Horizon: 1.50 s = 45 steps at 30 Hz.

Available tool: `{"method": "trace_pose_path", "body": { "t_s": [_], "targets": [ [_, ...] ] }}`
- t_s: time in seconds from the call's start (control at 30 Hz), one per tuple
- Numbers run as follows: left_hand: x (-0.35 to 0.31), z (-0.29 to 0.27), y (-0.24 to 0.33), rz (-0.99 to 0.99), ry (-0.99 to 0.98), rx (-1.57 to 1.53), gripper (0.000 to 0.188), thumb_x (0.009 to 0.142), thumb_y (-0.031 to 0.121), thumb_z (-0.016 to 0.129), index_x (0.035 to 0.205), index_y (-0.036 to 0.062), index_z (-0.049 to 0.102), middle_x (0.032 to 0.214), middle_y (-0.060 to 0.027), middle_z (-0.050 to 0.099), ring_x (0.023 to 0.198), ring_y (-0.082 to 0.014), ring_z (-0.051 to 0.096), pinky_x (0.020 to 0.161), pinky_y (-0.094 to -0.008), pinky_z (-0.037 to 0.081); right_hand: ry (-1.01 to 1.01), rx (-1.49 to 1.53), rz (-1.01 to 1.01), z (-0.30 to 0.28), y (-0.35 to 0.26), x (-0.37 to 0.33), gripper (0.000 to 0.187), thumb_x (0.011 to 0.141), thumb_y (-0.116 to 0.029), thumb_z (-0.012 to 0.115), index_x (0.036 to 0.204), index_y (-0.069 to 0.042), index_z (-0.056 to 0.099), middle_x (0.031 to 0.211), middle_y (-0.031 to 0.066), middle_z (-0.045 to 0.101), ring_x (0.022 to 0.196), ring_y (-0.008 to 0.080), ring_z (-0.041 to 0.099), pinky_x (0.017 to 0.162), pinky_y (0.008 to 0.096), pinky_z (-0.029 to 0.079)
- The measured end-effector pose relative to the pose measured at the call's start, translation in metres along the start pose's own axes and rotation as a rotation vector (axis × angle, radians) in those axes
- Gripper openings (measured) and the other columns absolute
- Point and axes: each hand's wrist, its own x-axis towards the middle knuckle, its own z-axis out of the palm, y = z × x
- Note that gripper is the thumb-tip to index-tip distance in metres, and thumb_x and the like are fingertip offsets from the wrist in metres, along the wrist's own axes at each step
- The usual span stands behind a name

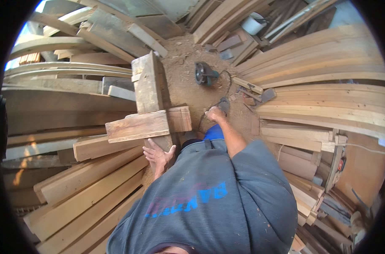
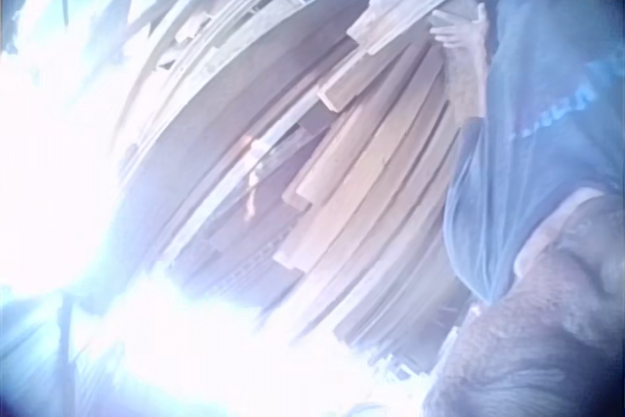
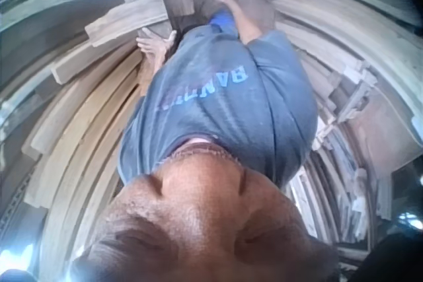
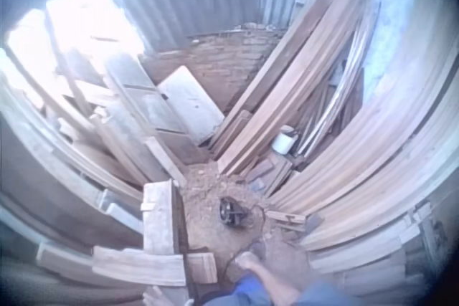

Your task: The person cuts a wooden piece using a handheld circular saw, adjusts the saw with pliers, completes the cut, and carries the cut wooden block away.

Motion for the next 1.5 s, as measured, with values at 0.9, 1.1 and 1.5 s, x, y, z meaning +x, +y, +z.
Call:
{"method": "trace_pose_path", "body": {
  "t_s": [0.9,1.1,1.5],
  "targets": [
    [0.062,0.037,-0.11,-0.033,-0.696,-1.267,0.089,0.086,0.054,0.07,0.15,-0.0003,0.04,0.142,-0.0187,0.055,0.127,-0.0309,0.055,0.109,-0.0409,0.042,0.118,0.754,-0.158,-0.115,-0.21,0.029,0.099,0.086,-0.059,0.07,0.148,0.01,0.036,0.146,0.0308,0.047,0.135,0.0352,0.049,0.111,0.0434,0.04],
    [0.056,0.045,-0.107,-0.021,-0.7,-1.329,0.087,0.087,0.055,0.068,0.149,-0.0001,0.043,0.142,-0.0172,0.056,0.126,-0.0299,0.056,0.108,-0.041,0.043,0.15,0.679,-0.175,-0.084,-0.225,0.043,0.114,0.081,-0.063,0.072,0.15,0.015,0.025,0.151,0.0349,0.039,0.142,0.0413,0.041,0.116,0.0432,0.035],
    [0.028,0.025,-0.117,-0.031,-0.747,-1.286,0.101,0.082,0.062,0.071,0.152,-0.003,0.037,0.147,-0.0168,0.05,0.135,-0.0282,0.047,0.114,-0.0397,0.035,0.177,0.961,-0.357,-0.098,-0.233,0.016,0.079,0.091,-0.055,0.068,0.132,0.011,0.056,0.124,0.0221,0.065,0.116,0.031,0.062,0.098,0.04,0.047]
  ]
}}
